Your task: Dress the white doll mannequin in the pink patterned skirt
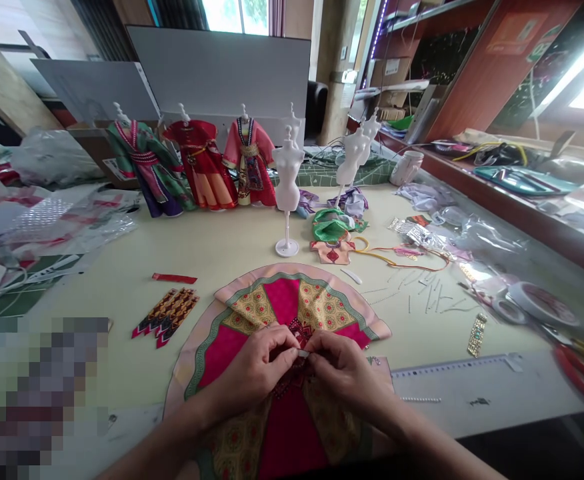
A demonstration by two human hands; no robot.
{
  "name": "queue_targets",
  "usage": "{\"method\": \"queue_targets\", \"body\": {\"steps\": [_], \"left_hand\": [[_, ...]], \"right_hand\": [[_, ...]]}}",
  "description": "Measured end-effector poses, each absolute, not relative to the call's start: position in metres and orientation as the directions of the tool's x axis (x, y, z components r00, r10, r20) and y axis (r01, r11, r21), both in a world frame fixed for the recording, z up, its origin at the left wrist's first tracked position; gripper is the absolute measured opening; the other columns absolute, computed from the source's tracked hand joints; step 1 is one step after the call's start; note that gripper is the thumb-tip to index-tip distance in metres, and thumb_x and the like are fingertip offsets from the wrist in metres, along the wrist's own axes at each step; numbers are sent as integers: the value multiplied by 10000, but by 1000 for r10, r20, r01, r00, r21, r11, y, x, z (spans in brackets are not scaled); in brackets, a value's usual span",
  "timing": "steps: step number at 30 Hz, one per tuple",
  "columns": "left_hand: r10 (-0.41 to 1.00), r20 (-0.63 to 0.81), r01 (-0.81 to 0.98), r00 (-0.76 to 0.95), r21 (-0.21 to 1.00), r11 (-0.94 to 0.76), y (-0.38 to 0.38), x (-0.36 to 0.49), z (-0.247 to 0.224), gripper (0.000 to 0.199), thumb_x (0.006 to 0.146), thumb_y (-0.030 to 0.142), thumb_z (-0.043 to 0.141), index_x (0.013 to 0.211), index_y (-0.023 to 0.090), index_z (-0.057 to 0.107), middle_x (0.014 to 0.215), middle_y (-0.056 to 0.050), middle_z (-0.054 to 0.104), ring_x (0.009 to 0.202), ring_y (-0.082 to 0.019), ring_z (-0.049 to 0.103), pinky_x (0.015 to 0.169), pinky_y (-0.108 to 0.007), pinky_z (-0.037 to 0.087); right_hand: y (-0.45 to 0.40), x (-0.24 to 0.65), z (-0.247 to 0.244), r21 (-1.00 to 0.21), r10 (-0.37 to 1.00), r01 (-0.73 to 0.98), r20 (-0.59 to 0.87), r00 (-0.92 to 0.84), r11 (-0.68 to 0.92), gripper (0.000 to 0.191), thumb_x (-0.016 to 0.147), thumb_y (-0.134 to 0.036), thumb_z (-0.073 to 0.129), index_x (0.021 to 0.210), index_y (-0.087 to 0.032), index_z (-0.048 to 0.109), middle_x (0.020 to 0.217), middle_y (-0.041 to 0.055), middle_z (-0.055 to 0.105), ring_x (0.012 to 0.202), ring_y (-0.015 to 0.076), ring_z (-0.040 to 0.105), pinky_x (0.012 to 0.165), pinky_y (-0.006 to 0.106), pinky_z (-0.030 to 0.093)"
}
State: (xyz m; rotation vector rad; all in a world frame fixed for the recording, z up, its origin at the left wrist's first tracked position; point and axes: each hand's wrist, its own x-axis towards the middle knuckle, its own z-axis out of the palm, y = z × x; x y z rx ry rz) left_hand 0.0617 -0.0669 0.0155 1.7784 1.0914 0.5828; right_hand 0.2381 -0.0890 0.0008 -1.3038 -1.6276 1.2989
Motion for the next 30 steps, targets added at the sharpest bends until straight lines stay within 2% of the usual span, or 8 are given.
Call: {"method": "queue_targets", "body": {"steps": [5, 12, 16, 22, 28, 30], "left_hand": [[883, -98, 400, 458, 910, -107, -65, 58, 15, 201, 858, 268, 448, 719, 171, 554, 740, -8, 527, 729, -140, 489, 690, -256, 395], [891, -83, 428, 446, 894, -131, -65, 58, 20, 231, 870, 285, 439, 698, 175, 548, 718, -4, 532, 726, -142, 493, 685, -253, 402], [889, -79, 436, 452, 889, -143, -67, 58, 21, 234, 868, 278, 450, 686, 174, 555, 720, -7, 548, 725, -142, 509, 688, -253, 412], [894, -118, 474, 432, 873, -114, -69, 55, 23, 164, 829, 252, 516, 940, 196, 622, 906, -36, 607, 874, -175, 549, 792, -285, 436], [871, -81, 451, 485, 876, -170, -69, 55, 25, 88, 798, 202, 527, 747, 175, 594, 813, -28, 594, 806, -163, 532, 751, -277, 432], [873, -106, 415, 476, 902, -117, -69, 56, 25, 97, 803, 219, 533, 751, 169, 597, 831, -33, 595, 812, -162, 539, 753, -272, 437]], "right_hand": [[-88, 242, -1, -970, 960, 231, -136, -246, -78, 104, 764, -141, 509, 710, -163, 595, 641, -34, 550, 613, 95, 472, 549, 199, 342], [-89, 244, 1, -978, 938, 109, -202, -281, -178, 109, 780, -244, 587, 814, -164, 653, 724, -12, 613, 665, 110, 522, 582, 208, 379], [-88, 242, 2, -977, 937, 59, -214, -277, -206, 147, 756, -300, 640, 759, -153, 645, 666, -16, 575, 620, 103, 486, 555, 212, 363], [-89, 241, 1, -976, 942, 11, -211, -261, -216, 159, 767, -297, 637, 721, -147, 616, 669, -14, 560, 632, 99, 467, 567, 211, 355], [-90, 241, 1, -985, 955, 87, -167, -246, -149, 139, 789, -292, 591, 740, -163, 602, 654, -17, 565, 599, 108, 490, 539, 217, 379], [-92, 240, -1, -979, 986, 204, -29, -164, 5, 77, 807, -243, 560, 795, -175, 593, 720, 7, 598, 664, 139, 539, 587, 244, 430]]}}
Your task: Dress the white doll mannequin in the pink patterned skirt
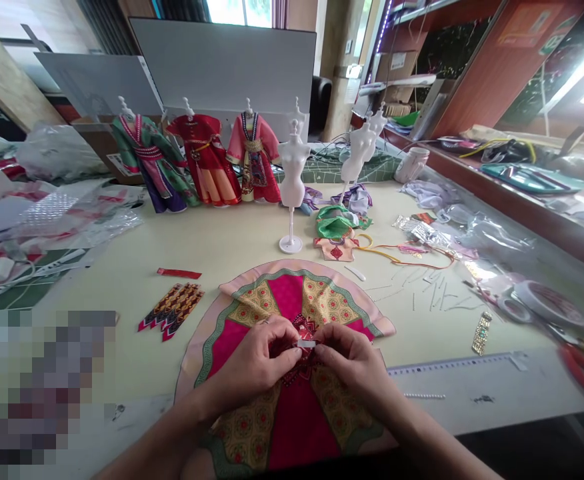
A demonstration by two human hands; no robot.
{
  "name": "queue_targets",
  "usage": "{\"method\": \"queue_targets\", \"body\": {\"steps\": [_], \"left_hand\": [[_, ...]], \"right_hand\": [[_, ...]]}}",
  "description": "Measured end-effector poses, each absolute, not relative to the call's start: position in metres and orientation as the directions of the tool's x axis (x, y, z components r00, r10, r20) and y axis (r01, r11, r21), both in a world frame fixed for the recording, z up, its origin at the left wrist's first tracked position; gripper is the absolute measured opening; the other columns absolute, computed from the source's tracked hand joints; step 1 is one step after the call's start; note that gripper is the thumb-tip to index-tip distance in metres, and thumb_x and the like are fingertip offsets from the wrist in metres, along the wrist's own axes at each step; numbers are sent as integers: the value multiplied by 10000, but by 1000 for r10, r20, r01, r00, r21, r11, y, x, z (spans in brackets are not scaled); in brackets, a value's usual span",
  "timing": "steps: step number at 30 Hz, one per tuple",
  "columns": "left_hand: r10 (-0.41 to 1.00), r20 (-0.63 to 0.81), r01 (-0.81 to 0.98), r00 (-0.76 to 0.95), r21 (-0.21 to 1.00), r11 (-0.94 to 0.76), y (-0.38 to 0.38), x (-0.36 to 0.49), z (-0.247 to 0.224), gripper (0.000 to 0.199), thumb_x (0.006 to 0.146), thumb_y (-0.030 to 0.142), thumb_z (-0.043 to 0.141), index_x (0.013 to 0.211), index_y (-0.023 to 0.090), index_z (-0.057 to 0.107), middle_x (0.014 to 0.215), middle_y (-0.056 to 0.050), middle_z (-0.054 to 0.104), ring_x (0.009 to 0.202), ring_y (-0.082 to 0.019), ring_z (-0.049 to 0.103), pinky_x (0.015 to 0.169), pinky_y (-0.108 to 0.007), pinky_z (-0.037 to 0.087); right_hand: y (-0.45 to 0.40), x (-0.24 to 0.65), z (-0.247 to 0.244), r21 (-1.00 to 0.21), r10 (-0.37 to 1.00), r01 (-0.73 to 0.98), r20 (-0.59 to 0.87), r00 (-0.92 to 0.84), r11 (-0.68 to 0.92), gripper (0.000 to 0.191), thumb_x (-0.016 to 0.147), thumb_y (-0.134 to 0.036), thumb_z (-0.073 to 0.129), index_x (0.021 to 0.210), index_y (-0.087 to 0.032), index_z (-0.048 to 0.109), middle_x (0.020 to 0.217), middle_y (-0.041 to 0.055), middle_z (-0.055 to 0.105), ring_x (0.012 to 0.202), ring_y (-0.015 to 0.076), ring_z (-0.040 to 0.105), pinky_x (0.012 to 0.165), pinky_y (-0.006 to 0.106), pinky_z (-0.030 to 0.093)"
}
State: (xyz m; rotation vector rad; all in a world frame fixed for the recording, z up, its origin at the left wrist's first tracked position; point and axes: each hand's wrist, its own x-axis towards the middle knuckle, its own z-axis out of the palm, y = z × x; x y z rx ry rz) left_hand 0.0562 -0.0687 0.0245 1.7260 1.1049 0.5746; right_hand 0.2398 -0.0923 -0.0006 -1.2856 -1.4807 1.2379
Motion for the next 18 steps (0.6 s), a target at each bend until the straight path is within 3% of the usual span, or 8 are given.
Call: {"method": "queue_targets", "body": {"steps": [2, 4, 5, 7, 9, 13, 18], "left_hand": [[876, -147, 388, 459, 920, -50, -68, 57, 25, 118, 811, 254, 544, 756, 166, 599, 821, -29, 588, 797, -157, 541, 736, -262, 442], [877, -174, 375, 448, 927, -7, -68, 58, 26, 138, 811, 282, 559, 750, 165, 599, 798, -20, 580, 779, -151, 538, 717, -252, 440], [877, -180, 369, 446, 929, 2, -68, 58, 27, 144, 808, 289, 566, 744, 164, 599, 790, -17, 578, 772, -148, 536, 708, -247, 438], [873, -188, 363, 450, 932, 14, -69, 58, 28, 152, 807, 294, 568, 741, 163, 606, 784, -13, 577, 763, -143, 533, 691, -239, 434], [871, -197, 363, 450, 931, 22, -68, 58, 28, 154, 806, 295, 568, 741, 163, 615, 780, -11, 575, 751, -138, 528, 668, -232, 430], [879, -185, 385, 440, 923, 1, -67, 58, 26, 109, 788, 260, 585, 759, 168, 635, 780, -9, 579, 742, -137, 523, 653, -230, 426], [883, -103, 399, 458, 912, -100, -65, 57, 23, 142, 829, 248, 551, 762, 181, 658, 776, -19, 619, 812, -163, 538, 761, -273, 429]], "right_hand": [[-95, 239, -1, -878, 965, 400, 247, -90, 262, 73, 823, -185, 541, 874, -191, 593, 842, 45, 621, 794, 181, 565, 685, 297, 464], [-97, 240, -1, -659, 853, 573, 500, -150, 487, 139, 834, -135, 536, 931, -208, 603, 917, 63, 618, 882, 208, 548, 771, 351, 458], [-98, 240, 0, -551, 797, 618, 561, -222, 560, 161, 836, -119, 536, 946, -212, 609, 922, 64, 618, 894, 214, 539, 793, 370, 450], [-97, 241, 2, -408, 733, 653, 581, -353, 638, 179, 838, -98, 533, 955, -207, 615, 896, 60, 622, 878, 214, 529, 816, 391, 438], [-95, 241, 5, -342, 714, 666, 556, -424, 662, 168, 850, -100, 519, 949, -194, 617, 874, 61, 621, 868, 212, 524, 830, 399, 429], [-90, 241, 8, -312, 708, 667, 528, -470, 676, 172, 873, -105, 481, 935, -182, 621, 837, 62, 610, 840, 205, 516, 814, 390, 427], [-87, 241, 11, -325, 705, 648, 506, -496, 689, 159, 865, -97, 485, 905, -168, 621, 831, 63, 594, 814, 200, 492, 783, 379, 420]]}}
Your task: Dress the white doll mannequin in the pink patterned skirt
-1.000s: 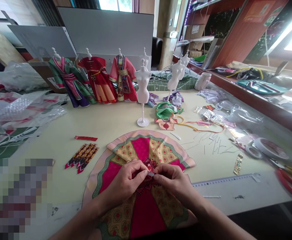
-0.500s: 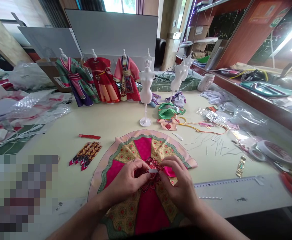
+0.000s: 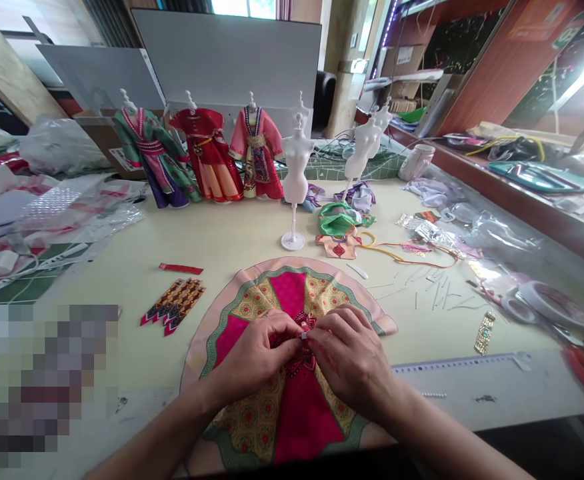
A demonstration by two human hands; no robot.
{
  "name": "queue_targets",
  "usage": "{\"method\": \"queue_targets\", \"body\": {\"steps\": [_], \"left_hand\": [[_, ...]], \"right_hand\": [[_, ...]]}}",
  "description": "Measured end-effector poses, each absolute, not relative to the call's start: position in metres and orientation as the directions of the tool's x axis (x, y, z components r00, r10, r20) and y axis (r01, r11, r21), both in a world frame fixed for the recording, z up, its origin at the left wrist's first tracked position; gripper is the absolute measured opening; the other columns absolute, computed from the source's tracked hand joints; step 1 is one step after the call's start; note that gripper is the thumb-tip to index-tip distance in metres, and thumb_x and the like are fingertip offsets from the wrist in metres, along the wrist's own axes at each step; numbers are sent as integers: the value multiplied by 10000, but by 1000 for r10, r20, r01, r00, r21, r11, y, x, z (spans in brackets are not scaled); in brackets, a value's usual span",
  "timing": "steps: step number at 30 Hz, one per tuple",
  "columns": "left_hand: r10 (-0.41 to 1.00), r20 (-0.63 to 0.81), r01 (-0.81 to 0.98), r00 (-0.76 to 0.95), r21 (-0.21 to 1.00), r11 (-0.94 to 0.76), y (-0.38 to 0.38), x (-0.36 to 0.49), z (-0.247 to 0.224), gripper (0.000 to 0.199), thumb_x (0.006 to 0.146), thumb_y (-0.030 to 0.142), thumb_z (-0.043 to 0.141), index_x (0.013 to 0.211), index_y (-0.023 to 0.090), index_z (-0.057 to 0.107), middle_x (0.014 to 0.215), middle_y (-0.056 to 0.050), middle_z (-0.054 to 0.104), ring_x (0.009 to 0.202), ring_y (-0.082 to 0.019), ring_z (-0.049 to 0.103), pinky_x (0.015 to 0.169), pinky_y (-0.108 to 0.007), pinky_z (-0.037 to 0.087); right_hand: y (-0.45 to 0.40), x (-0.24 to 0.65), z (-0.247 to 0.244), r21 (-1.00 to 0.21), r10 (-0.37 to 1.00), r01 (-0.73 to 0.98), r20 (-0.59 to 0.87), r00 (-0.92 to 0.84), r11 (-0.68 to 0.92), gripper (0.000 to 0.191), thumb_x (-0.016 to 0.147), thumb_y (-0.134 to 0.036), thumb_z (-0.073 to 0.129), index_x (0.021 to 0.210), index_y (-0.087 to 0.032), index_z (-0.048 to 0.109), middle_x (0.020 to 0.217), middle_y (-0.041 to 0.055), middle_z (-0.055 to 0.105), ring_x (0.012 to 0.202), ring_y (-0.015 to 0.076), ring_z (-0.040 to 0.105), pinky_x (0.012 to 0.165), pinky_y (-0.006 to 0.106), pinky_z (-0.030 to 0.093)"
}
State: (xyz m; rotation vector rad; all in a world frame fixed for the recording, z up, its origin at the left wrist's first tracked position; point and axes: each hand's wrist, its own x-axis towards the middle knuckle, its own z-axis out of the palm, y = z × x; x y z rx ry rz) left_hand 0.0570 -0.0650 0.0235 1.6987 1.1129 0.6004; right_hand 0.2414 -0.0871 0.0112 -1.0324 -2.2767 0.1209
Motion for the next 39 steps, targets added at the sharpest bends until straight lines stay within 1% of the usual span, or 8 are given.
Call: {"method": "queue_targets", "body": {"steps": [6, 12, 19, 23, 26, 30, 35, 39], "left_hand": [[885, -57, 422, 462, 892, -163, -62, 55, 24, 199, 859, 312, 534, 770, 181, 653, 779, -21, 616, 808, -166, 537, 777, -288, 425], [876, -119, 500, 468, 853, -151, -55, 55, 34, 161, 827, 280, 551, 765, 176, 658, 770, -15, 615, 763, -159, 545, 713, -265, 428], [851, -248, 440, 462, 898, 22, -50, 58, 27, 195, 829, 299, 538, 742, 153, 634, 731, -5, 578, 687, -134, 516, 619, -236, 404], [848, -270, 400, 457, 913, 76, -51, 56, 21, 200, 821, 313, 556, 721, 149, 613, 706, 5, 539, 658, -120, 481, 593, -231, 383], [843, -282, 368, 458, 923, 109, -51, 55, 18, 181, 818, 296, 552, 722, 149, 599, 697, 10, 525, 646, -114, 465, 584, -227, 373], [839, -302, 359, 453, 923, 138, -51, 55, 16, 172, 819, 270, 535, 702, 150, 575, 673, 17, 503, 624, -106, 439, 567, -225, 353], [833, -323, 355, 449, 920, 165, -50, 56, 18, 185, 812, 289, 554, 693, 147, 560, 668, 21, 496, 618, -101, 420, 567, -224, 337], [814, -348, 348, 465, 917, 194, -50, 56, 20, 187, 817, 295, 552, 709, 144, 565, 656, 27, 490, 616, -98, 408, 567, -223, 326]], "right_hand": [[-79, 241, 16, -298, 683, 629, 472, -557, 719, 166, 852, -90, 489, 880, -183, 623, 831, 57, 589, 804, 195, 483, 768, 362, 407], [-66, 242, 22, -329, 671, 588, 443, -595, 739, 153, 865, -106, 480, 826, -176, 610, 808, 51, 591, 772, 180, 484, 759, 355, 392], [-58, 244, 18, -240, 620, 576, 400, -675, 782, 177, 864, -104, 452, 784, -163, 598, 777, 53, 567, 752, 185, 443, 745, 356, 373], [-56, 242, 11, -241, 616, 571, 405, -676, 785, 209, 895, -130, 415, 784, -160, 590, 784, 56, 561, 764, 186, 440, 754, 361, 367], [-55, 240, 8, -268, 619, 561, 419, -664, 783, 189, 900, -157, 430, 809, -154, 596, 794, 59, 570, 777, 190, 451, 754, 360, 366], [-53, 237, 3, -330, 648, 559, 436, -625, 761, 155, 866, -126, 448, 807, -159, 588, 775, 53, 580, 767, 184, 467, 740, 352, 368], [-51, 236, -5, -448, 687, 521, 445, -575, 726, 131, 746, -54, 490, 763, -167, 552, 738, 39, 572, 713, 172, 468, 696, 336, 371], [-51, 236, -7, -550, 733, 491, 428, -528, 675, 148, 709, -30, 495, 719, -177, 512, 726, 27, 547, 687, 158, 457, 666, 310, 366]]}}
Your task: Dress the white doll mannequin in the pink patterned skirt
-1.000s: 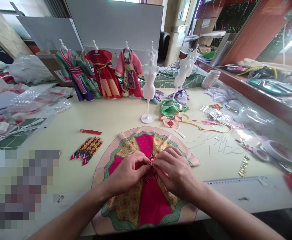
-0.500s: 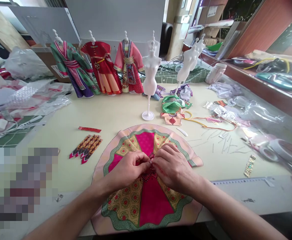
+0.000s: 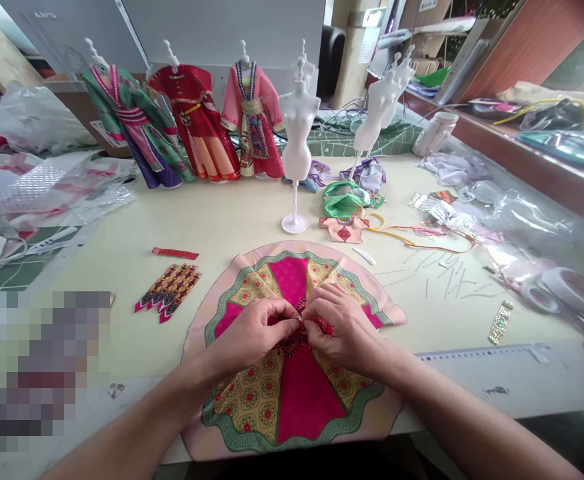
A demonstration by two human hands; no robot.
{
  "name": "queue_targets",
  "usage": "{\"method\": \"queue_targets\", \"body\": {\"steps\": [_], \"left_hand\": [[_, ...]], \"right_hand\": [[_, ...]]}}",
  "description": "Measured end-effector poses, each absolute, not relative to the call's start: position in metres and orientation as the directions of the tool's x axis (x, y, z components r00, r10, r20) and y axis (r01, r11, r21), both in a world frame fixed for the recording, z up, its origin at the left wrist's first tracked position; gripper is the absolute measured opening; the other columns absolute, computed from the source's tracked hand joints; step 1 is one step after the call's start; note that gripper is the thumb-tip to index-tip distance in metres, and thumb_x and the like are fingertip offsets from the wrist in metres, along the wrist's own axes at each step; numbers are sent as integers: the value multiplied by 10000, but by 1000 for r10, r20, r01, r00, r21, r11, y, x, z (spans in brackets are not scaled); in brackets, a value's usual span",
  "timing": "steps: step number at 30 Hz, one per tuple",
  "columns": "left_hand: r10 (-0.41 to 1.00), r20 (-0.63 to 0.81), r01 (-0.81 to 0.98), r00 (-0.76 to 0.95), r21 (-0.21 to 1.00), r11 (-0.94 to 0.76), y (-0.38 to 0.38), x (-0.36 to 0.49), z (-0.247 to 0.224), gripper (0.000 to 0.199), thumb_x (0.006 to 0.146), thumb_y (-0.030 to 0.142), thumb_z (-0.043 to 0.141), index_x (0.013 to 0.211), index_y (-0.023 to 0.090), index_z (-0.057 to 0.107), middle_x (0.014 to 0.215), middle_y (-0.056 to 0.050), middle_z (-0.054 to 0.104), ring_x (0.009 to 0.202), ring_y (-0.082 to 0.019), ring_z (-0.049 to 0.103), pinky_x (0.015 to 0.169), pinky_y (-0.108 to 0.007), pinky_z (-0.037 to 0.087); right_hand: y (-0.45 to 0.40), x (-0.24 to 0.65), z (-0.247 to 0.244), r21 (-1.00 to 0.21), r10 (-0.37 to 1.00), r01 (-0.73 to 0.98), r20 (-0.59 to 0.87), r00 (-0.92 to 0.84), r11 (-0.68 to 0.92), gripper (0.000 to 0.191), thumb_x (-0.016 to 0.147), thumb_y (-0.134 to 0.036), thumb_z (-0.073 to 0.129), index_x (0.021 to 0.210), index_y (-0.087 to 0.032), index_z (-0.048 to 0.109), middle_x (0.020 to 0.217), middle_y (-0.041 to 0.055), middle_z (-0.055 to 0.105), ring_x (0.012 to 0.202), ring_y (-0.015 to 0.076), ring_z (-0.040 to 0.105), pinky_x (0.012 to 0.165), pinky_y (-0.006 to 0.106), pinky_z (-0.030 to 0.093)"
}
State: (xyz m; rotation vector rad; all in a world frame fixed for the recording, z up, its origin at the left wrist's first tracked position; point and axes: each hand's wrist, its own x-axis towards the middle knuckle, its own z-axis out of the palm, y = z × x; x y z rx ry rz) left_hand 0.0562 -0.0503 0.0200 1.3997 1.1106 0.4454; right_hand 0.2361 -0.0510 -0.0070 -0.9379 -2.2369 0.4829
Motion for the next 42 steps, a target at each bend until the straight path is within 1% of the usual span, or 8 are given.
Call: {"method": "queue_targets", "body": {"steps": [11, 16, 20, 24, 30, 33, 38, 42], "left_hand": [[811, -340, 355, 476, 918, 177, -50, 55, 17, 157, 818, 280, 543, 746, 146, 585, 679, 25, 504, 647, -105, 421, 588, -225, 340], [813, -342, 357, 471, 917, 179, -51, 53, 17, 157, 806, 287, 561, 735, 148, 582, 670, 28, 500, 642, -105, 419, 582, -222, 336], [813, -334, 367, 477, 916, 161, -51, 53, 18, 165, 818, 286, 537, 742, 147, 587, 677, 24, 510, 650, -108, 434, 594, -225, 349], [833, -293, 419, 470, 904, 82, -51, 56, 18, 158, 822, 266, 525, 736, 150, 589, 686, 20, 518, 657, -110, 447, 596, -225, 354], [861, -215, 502, 460, 863, -52, -51, 59, 19, 168, 812, 243, 527, 674, 154, 564, 663, 22, 507, 632, -108, 441, 586, -232, 348], [852, -222, 492, 474, 869, -47, -51, 59, 20, 164, 813, 253, 528, 689, 155, 573, 679, 19, 515, 646, -112, 449, 595, -235, 355], [818, -284, 429, 500, 902, 52, -52, 57, 21, 158, 818, 264, 530, 725, 152, 591, 704, 17, 527, 659, -110, 444, 599, -232, 350], [798, -319, 372, 512, 919, 129, -52, 57, 21, 160, 817, 277, 534, 730, 153, 587, 691, 19, 514, 650, -109, 418, 586, -233, 328]], "right_hand": [[-52, 234, -6, -643, 777, 454, 402, -485, 617, 169, 692, -21, 489, 677, -188, 472, 669, -6, 505, 644, 135, 432, 648, 283, 355], [-52, 235, -4, -668, 778, 425, 403, -483, 610, 167, 698, -23, 492, 707, -190, 501, 697, 10, 546, 664, 148, 473, 658, 298, 374], [-53, 237, -2, -645, 756, 421, 425, -497, 638, 152, 710, -39, 524, 735, -189, 528, 727, 23, 576, 687, 159, 501, 676, 315, 386], [-53, 239, -6, -602, 733, 433, 446, -514, 671, 131, 729, -57, 542, 750, -186, 540, 743, 27, 586, 700, 162, 506, 697, 326, 389], [-51, 237, -12, -583, 737, 460, 443, -511, 670, 158, 671, -36, 517, 707, -189, 501, 714, 9, 537, 682, 152, 449, 695, 315, 376], [-52, 235, -8, -668, 785, 437, 398, -475, 602, 182, 631, -14, 484, 660, -192, 462, 671, -7, 508, 650, 139, 434, 668, 297, 369], [-55, 235, 1, -855, 872, 350, 210, -441, 383, 170, 634, -23, 454, 620, -191, 445, 643, -23, 500, 624, 120, 447, 622, 263, 365], [-54, 236, 3, -905, 884, 299, 148, -444, 302, 171, 660, -22, 458, 624, -188, 471, 642, -27, 515, 608, 111, 461, 591, 245, 374]]}}
